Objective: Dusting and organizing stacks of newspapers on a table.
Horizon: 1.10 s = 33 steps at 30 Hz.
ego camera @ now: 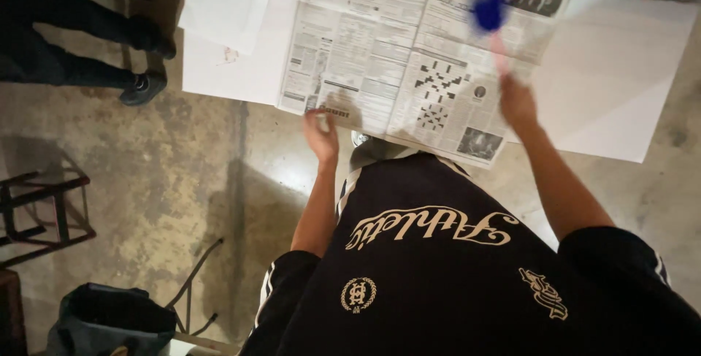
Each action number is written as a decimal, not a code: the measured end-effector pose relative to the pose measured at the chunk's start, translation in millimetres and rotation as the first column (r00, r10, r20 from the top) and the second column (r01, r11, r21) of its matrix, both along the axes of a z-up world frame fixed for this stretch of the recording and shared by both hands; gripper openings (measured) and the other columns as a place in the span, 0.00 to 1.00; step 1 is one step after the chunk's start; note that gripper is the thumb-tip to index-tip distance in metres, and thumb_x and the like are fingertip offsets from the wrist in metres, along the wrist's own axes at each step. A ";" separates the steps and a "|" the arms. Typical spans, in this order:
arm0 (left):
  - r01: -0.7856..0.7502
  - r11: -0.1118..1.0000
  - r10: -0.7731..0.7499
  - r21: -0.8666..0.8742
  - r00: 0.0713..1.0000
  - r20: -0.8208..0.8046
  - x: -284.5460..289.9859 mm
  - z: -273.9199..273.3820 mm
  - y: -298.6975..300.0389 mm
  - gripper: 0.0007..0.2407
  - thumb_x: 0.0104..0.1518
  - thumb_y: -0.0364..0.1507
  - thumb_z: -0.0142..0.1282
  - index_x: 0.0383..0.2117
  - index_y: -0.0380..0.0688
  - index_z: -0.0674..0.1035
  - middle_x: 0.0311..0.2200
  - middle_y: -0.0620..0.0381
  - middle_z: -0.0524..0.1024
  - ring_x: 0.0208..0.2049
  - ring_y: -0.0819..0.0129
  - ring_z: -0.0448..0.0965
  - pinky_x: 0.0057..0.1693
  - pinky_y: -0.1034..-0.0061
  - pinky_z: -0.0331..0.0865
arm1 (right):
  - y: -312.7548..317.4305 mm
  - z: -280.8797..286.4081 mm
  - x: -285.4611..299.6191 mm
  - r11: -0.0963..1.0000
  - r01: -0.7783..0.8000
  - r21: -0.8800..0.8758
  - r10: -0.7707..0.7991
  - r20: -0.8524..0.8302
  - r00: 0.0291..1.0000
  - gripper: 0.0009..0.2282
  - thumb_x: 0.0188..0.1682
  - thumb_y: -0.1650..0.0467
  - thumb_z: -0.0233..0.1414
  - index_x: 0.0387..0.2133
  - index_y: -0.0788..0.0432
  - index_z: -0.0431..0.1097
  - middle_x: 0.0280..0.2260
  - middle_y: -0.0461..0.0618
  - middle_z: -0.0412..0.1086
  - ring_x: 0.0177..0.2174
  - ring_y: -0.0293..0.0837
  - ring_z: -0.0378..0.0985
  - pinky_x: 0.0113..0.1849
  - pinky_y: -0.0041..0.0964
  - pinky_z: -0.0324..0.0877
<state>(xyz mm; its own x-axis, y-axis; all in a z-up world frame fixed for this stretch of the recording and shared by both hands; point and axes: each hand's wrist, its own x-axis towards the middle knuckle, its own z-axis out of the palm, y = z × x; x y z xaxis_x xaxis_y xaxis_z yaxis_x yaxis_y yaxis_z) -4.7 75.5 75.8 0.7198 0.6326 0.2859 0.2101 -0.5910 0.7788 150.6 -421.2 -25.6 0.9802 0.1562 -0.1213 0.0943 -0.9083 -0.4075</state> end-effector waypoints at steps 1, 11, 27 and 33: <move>0.009 1.000 -0.009 0.000 1.000 -0.002 1.6 -3.0 -8.4 0.14 0.56 0.19 0.64 0.47 0.36 0.74 0.44 0.46 0.74 0.48 0.53 0.72 0.54 0.61 0.69 | 7.3 37.0 -14.7 1.000 0.009 0.000 -0.009 -0.002 1.000 0.15 0.70 0.63 0.39 0.44 0.60 0.70 0.33 0.72 0.72 0.32 0.73 0.75 0.34 0.68 0.68; 0.424 0.895 -0.360 0.136 0.868 -0.341 11.7 -21.5 -65.9 0.10 0.57 0.26 0.57 0.44 0.50 0.80 0.51 0.55 0.76 0.53 0.52 0.74 0.57 0.56 0.67 | -108.5 -10.8 -57.6 0.983 0.172 -0.065 -0.160 0.157 0.975 0.09 0.67 0.69 0.48 0.36 0.57 0.70 0.25 0.62 0.70 0.24 0.62 0.72 0.26 0.54 0.66; 0.335 0.928 -0.268 0.160 0.902 -0.337 15.0 -28.3 -80.4 0.18 0.50 0.25 0.65 0.50 0.52 0.80 0.57 0.53 0.70 0.56 0.46 0.69 0.58 0.52 0.65 | -170.3 69.7 -221.8 0.919 0.393 -0.022 -0.392 -0.134 0.910 0.20 0.70 0.60 0.37 0.38 0.61 0.69 0.20 0.65 0.68 0.22 0.66 0.72 0.27 0.59 0.65; 0.306 0.934 -0.242 0.185 0.922 -0.302 15.2 -28.3 -85.2 0.20 0.48 0.21 0.65 0.50 0.48 0.80 0.57 0.50 0.71 0.54 0.44 0.70 0.59 0.53 0.67 | -131.2 81.3 -207.8 0.987 0.145 0.073 -0.121 -0.261 0.958 0.21 0.65 0.59 0.34 0.42 0.56 0.74 0.13 0.63 0.64 0.16 0.62 0.68 0.24 0.59 0.64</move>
